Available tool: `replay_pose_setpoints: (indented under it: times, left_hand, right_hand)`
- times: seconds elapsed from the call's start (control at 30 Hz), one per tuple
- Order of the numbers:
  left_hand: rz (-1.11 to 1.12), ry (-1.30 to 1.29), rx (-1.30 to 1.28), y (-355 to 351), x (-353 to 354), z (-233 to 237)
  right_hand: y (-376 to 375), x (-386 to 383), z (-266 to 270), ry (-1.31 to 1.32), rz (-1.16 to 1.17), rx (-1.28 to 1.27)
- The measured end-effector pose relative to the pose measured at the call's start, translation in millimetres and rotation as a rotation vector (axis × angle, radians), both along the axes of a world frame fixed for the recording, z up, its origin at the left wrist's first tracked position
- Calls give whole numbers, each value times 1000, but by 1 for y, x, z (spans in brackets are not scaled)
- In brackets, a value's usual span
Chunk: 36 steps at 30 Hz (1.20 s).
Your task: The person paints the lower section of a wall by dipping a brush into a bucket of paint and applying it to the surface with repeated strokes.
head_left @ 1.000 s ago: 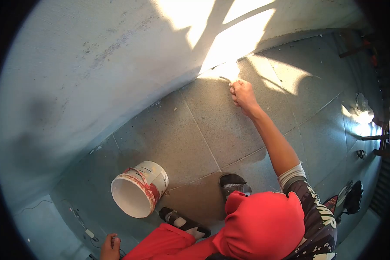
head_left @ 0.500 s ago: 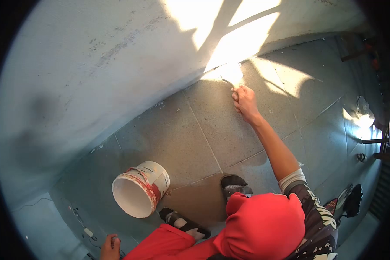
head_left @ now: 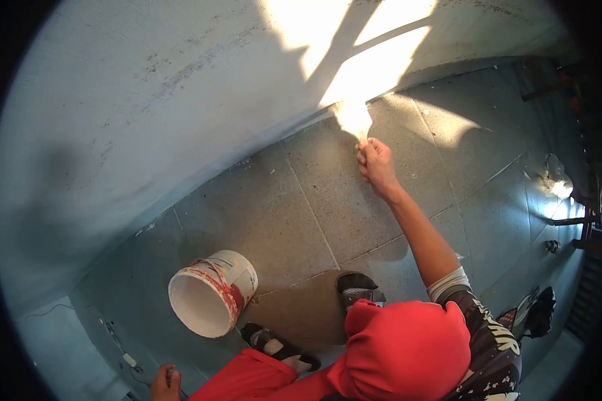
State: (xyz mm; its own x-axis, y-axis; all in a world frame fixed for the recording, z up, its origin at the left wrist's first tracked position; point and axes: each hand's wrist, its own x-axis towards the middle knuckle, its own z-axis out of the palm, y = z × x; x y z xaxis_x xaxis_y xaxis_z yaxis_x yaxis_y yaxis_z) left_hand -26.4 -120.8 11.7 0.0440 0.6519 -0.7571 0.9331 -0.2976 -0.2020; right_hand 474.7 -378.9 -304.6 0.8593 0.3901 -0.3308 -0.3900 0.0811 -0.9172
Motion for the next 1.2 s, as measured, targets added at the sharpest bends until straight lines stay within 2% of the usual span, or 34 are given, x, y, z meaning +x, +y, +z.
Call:
replay_pose_setpoints:
  times: [0.1, 0.2, 0.4, 0.5, 0.6, 0.7, 0.77, 0.83, 0.9, 0.93, 1.03, 1.1, 1.2]
  left_hand:
    - [-3, -18, -15, 0, 6, 2]
    - [11, -25, -15, -3, 16, 6]
    - [32, -10, -20, -2, 16, 6]
    - [46, 3, -36, -1, 19, 5]
    - [39, -4, -26, -6, 26, 10]
    - [20, -28, -7, -10, 27, 9]
    - [14, -30, -2, -12, 27, 11]
    - [128, 55, -2, -12, 26, 12]
    - [57, 56, 0, -12, 18, 11]
    - [-15, 51, 4, -12, 15, 11]
    - [35, 33, 5, -17, 12, 14]
    - [21, 14, 11, -18, 1, 11]
    - [9, 22, 2, -25, 8, 15]
  right_hand:
    - [4, -6, -18, 78, 40, -185]
    - [16, 3, -28, 49, 41, -210]
    - [-10, 8, 35, -85, 32, -15]
    - [-21, 8, 28, 28, 71, -121]
    - [-20, 21, -1, 55, 21, -252]
    - [-21, 47, 3, -21, 37, -277]
    - [-24, 49, 42, -34, 39, -233]
    - [-29, 50, 81, -49, 42, -190]
    - [-44, 44, 102, -51, 9, -10]
    - [-49, 42, 98, -51, 10, -10]
    - [-57, 41, 66, -9, 30, -68]
    - [-54, 42, 27, -7, 34, -310]
    - [-43, 48, -2, 57, 27, -352]
